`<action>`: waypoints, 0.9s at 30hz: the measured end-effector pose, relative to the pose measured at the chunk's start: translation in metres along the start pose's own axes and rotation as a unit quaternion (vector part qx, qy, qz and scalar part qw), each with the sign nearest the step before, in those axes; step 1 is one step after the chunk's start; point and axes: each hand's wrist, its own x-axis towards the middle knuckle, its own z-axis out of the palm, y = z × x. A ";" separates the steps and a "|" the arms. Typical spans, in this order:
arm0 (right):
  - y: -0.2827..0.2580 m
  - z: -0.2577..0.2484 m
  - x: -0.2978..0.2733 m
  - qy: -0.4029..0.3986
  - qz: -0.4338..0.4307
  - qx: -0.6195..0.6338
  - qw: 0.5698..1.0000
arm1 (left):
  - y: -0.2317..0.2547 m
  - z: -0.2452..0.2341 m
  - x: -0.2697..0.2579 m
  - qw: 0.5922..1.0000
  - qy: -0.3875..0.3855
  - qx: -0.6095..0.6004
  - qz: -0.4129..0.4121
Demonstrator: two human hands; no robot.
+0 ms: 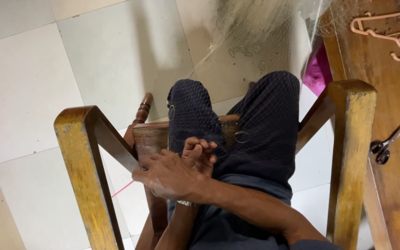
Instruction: Repairing a fine-mesh fishing net using a plastic shuttle and scissors while sitting in a chair.
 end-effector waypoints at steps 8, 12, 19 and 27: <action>-0.003 -0.012 -0.002 -0.046 -0.034 0.046 0.997 | 0.004 0.003 0.004 0.994 0.081 0.075 -0.008; -0.008 -0.011 0.005 -0.033 -0.038 0.045 0.998 | 0.002 0.003 0.008 0.991 0.093 0.099 -0.010; -0.001 -0.010 0.010 -0.046 -0.040 0.086 0.994 | -0.008 -0.030 0.010 0.982 0.112 0.155 -0.005; 0.003 -0.004 0.022 -0.023 -0.090 0.034 0.995 | 0.007 0.005 0.009 0.964 0.095 0.246 -0.014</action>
